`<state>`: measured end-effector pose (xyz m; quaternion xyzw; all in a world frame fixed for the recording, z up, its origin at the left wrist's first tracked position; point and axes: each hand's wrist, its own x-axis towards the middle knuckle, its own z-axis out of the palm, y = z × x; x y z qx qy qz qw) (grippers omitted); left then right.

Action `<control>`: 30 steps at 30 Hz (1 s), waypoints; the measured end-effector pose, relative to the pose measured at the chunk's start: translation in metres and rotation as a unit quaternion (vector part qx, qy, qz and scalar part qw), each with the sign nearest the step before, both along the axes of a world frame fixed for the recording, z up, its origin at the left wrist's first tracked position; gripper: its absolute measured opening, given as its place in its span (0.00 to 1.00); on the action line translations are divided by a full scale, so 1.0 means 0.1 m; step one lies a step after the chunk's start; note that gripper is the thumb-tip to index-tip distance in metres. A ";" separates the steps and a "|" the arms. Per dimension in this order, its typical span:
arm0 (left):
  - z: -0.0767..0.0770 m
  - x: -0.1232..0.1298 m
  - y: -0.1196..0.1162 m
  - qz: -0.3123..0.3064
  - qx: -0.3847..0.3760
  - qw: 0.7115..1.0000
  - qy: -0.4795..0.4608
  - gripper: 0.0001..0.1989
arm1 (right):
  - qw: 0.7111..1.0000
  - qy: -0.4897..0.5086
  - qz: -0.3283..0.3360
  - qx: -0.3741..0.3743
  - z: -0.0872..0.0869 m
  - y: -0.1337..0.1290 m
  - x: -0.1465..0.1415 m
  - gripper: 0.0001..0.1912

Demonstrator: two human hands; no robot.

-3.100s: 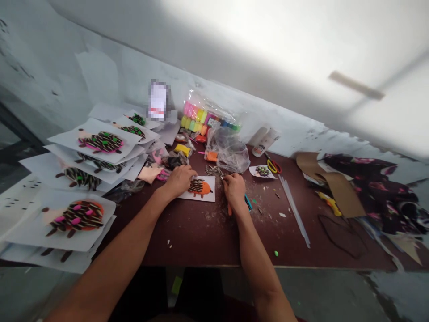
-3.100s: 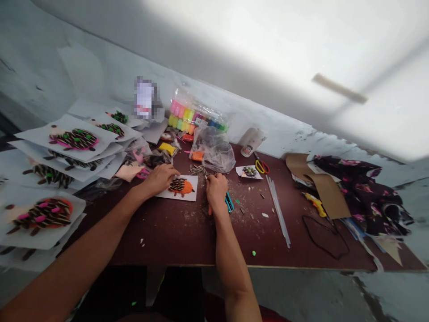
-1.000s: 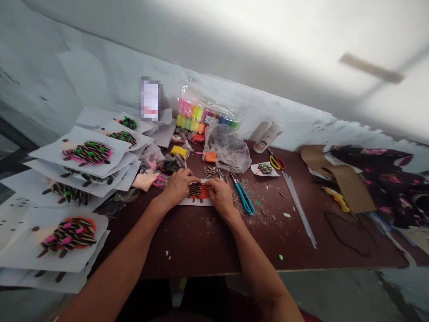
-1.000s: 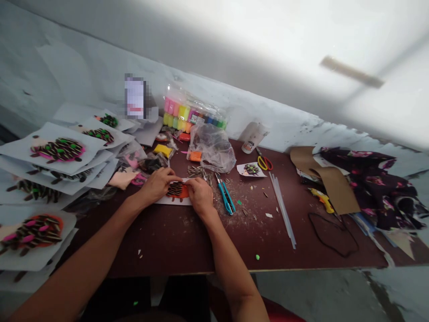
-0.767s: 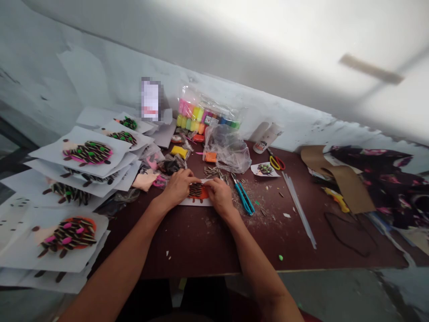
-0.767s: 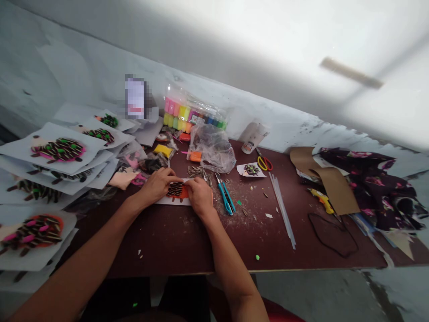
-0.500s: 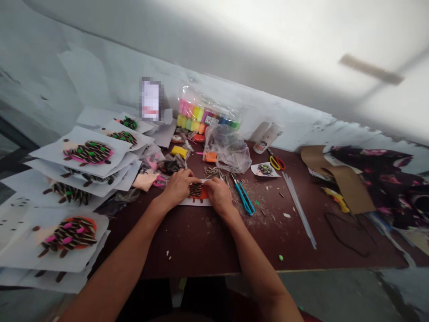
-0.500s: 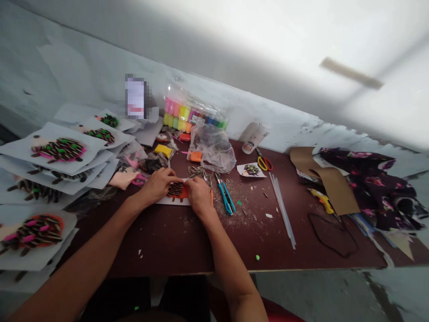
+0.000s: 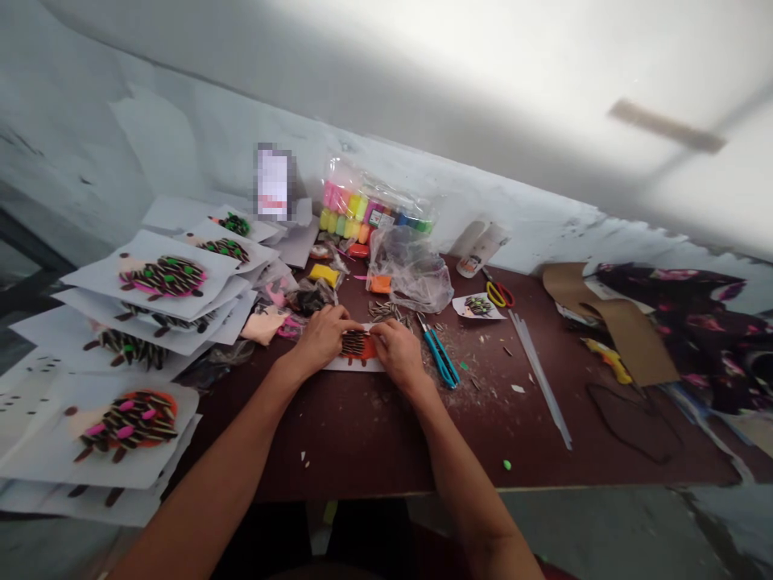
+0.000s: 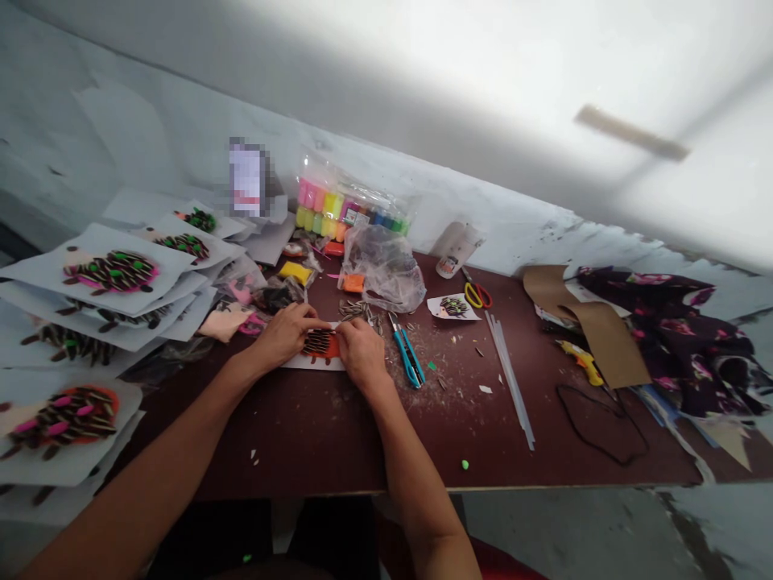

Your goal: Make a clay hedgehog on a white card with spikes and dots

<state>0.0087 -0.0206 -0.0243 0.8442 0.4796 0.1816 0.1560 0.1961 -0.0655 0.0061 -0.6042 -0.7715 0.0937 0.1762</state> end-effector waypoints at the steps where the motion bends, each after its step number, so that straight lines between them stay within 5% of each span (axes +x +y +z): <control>1: 0.00 0.00 0.00 0.000 0.000 1.000 -0.002 0.23 | 1.000 0.013 -0.007 0.008 0.01 -0.01 0.02 0.10; 15: 0.03 0.01 0.00 0.000 -0.001 1.000 -0.010 0.26 | 0.995 0.022 -0.090 0.023 -0.06 0.05 0.24 0.10; 23: 0.00 0.00 0.01 0.004 -0.008 1.000 -0.010 0.24 | 0.996 0.069 0.025 0.050 -0.08 0.02 0.11 0.12; 30: -0.01 0.00 0.00 0.002 0.010 1.000 0.001 0.25 | 0.998 0.025 0.043 0.026 -0.08 0.00 0.04 0.13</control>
